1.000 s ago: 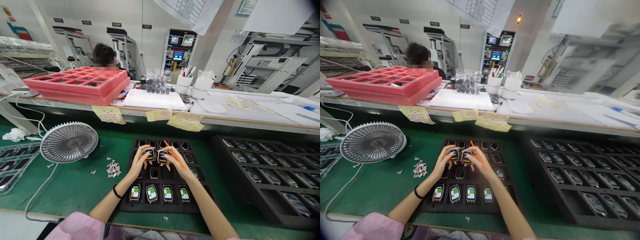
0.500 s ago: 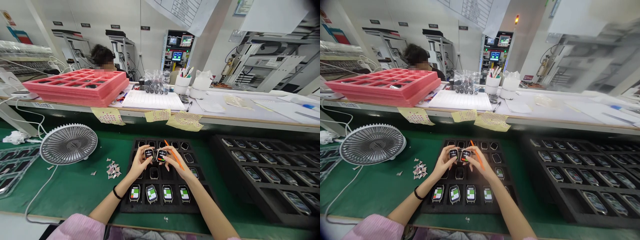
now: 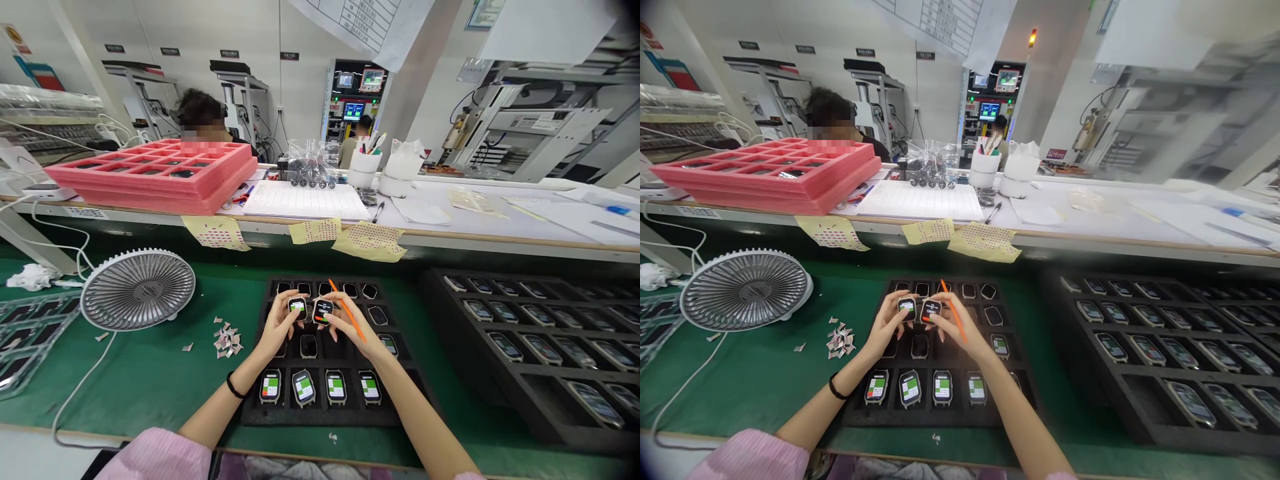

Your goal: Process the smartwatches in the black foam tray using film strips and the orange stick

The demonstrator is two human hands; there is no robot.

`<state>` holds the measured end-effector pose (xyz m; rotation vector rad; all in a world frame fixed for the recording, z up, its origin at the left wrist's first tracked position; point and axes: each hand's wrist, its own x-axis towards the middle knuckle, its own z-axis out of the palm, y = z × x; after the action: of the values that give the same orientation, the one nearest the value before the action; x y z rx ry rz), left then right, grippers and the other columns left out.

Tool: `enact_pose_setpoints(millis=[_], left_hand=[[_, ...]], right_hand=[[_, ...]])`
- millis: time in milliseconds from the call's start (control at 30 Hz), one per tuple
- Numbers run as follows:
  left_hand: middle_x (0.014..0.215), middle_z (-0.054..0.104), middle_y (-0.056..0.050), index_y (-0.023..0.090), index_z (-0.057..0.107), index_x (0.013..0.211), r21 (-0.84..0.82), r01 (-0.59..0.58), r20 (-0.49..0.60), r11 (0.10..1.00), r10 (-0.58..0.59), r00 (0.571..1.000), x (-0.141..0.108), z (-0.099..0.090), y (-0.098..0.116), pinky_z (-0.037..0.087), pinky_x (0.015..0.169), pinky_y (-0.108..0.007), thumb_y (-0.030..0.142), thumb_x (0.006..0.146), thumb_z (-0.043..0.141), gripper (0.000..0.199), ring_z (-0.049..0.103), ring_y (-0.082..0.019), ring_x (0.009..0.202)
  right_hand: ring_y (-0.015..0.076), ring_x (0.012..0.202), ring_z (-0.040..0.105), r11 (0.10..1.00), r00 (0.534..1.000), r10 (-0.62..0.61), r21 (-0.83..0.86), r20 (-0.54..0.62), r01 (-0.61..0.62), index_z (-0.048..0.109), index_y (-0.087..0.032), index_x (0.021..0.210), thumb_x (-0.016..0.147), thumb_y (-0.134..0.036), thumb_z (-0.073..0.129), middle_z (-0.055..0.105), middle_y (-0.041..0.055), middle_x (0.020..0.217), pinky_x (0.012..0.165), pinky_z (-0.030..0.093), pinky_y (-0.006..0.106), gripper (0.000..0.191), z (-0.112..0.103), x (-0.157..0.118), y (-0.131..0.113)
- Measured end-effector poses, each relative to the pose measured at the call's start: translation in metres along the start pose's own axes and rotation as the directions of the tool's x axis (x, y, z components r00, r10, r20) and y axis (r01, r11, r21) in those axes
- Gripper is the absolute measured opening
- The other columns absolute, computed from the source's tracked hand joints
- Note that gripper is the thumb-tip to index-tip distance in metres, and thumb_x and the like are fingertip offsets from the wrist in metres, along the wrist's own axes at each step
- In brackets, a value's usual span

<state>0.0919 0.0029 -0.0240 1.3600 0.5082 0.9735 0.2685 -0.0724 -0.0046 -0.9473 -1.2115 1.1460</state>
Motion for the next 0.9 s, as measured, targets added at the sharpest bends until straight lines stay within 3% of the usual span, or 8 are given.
enact_pose_setpoints(millis=[300,600,900], left_hand=[[0.122,0.059,-0.014,0.02,0.046,0.116,-0.014,0.02,-0.012,1.0,-0.02,1.0,-0.001,0.001,0.003,0.038,0.033,-0.013,0.041,0.086,0.056,0.038,0.059,-0.008,0.056],[0.113,0.065,-0.013,0.018,0.048,0.112,0.024,0.019,-0.088,1.0,-0.017,0.996,-0.001,0.001,0.003,0.038,0.032,-0.014,0.043,0.088,0.053,0.035,0.057,-0.007,0.048],[0.133,0.049,-0.017,0.021,0.042,0.123,0.033,0.007,-0.015,0.999,-0.007,1.0,0.001,0.001,-0.004,0.039,0.034,-0.012,0.036,0.082,0.062,0.048,0.061,-0.01,0.065]], right_hand=[[0.0124,0.06,0.064,0.998,0.996,0.033,-0.053,-0.078,-0.038,0.052,-0.024,0.1,0.08,-0.036,0.067,0.057,0.0057,0.107,0.038,0.041,0.019,0.028,0.002,0.0,-0.005],[0.0122,0.058,0.063,0.996,0.997,0.023,-0.083,-0.073,-0.029,0.054,-0.024,0.1,0.088,-0.038,0.055,0.061,0.0066,0.108,0.041,0.044,0.022,0.019,0.002,-0.002,-0.008],[0.015,0.072,0.064,1.0,0.998,0.006,0.002,-0.062,-0.006,0.049,-0.027,0.111,0.078,-0.032,0.069,0.053,0.0074,0.115,0.038,0.043,0.017,0.039,0.001,0.001,0.004]])
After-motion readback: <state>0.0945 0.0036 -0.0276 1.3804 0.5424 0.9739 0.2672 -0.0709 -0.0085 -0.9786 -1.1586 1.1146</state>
